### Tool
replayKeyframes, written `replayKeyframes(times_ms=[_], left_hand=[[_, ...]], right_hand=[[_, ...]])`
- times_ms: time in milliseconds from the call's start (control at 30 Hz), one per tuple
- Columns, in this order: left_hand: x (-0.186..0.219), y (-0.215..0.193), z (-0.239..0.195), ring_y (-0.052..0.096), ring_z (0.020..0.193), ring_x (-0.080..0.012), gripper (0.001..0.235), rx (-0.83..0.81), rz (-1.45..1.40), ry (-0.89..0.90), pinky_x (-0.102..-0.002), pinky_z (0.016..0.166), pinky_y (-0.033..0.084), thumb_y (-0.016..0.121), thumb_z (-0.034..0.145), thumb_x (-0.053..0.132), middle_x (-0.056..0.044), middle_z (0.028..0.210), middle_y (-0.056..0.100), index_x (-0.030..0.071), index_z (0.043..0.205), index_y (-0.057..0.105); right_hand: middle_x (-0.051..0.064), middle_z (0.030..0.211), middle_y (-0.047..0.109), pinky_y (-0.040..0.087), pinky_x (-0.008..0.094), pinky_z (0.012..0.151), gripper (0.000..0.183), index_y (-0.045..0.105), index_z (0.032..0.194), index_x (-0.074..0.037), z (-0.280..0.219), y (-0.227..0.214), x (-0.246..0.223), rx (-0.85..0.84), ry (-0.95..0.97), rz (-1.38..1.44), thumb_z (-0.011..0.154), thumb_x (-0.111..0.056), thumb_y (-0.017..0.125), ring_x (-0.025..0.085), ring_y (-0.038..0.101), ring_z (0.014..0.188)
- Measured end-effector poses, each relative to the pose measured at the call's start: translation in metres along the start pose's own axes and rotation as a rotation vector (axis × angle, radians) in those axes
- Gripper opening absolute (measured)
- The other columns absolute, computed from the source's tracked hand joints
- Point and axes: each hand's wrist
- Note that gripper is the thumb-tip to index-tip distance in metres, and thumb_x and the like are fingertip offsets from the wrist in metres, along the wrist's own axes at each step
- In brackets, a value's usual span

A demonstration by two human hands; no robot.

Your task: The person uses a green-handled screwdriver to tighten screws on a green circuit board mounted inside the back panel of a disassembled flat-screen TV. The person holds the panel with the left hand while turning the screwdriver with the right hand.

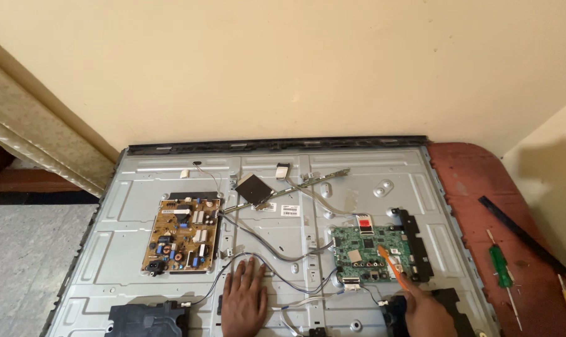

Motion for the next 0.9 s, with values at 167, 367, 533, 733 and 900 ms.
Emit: replayKeyframes(times_ms=[167,367,533,733,900], left_hand=[[0.001,-0.001,0.001,0.03,0.147,-0.0327,0.06,-0.023,-0.003,0.002,-0.053,0.119,0.02,0.05,0.092,0.033,-0.01,0.165,0.036,0.022,0.151,0.047],[0.003,-0.008,-0.001,0.031,0.147,-0.0342,0.055,0.021,-0.016,0.029,-0.053,0.12,0.02,0.05,0.094,0.033,-0.011,0.161,0.038,0.018,0.148,0.048],[0.004,-0.006,-0.003,0.031,0.148,-0.0334,0.056,0.003,-0.029,0.015,-0.052,0.121,0.02,0.049,0.094,0.032,-0.011,0.16,0.039,0.018,0.148,0.049],[0.005,-0.008,-0.004,0.031,0.149,-0.0327,0.055,0.025,-0.039,0.01,-0.051,0.121,0.019,0.049,0.094,0.031,-0.011,0.159,0.039,0.018,0.148,0.05],[0.007,-0.014,-0.001,0.03,0.148,-0.0329,0.055,-0.009,-0.022,0.003,-0.051,0.121,0.019,0.048,0.094,0.03,-0.011,0.159,0.038,0.018,0.147,0.049]], right_hand=[[0.01,0.099,0.081,0.065,0.043,0.086,0.046,0.058,0.136,-0.056,0.021,0.024,0.05,-0.057,-0.171,0.183,0.095,-0.037,0.06,0.03,0.081,0.089],[0.019,0.1,0.077,0.062,0.051,0.084,0.043,0.059,0.14,-0.055,0.009,0.006,0.023,0.006,-0.034,0.013,0.1,-0.04,0.058,0.041,0.075,0.092],[0.022,0.1,0.076,0.058,0.055,0.085,0.04,0.058,0.143,-0.052,-0.002,-0.026,0.011,0.087,0.036,0.069,0.105,-0.043,0.052,0.046,0.071,0.093],[0.022,0.099,0.077,0.06,0.053,0.087,0.043,0.058,0.145,-0.051,0.01,-0.024,0.031,0.093,0.03,0.046,0.102,-0.044,0.053,0.044,0.075,0.095],[0.022,0.101,0.077,0.058,0.054,0.089,0.043,0.06,0.143,-0.047,0.02,-0.028,-0.003,0.171,-0.006,0.033,0.101,-0.039,0.055,0.044,0.073,0.098]])
Point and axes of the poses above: each hand's wrist, its own z-axis towards the middle knuckle, its own y-axis out of the palm, x = y × z
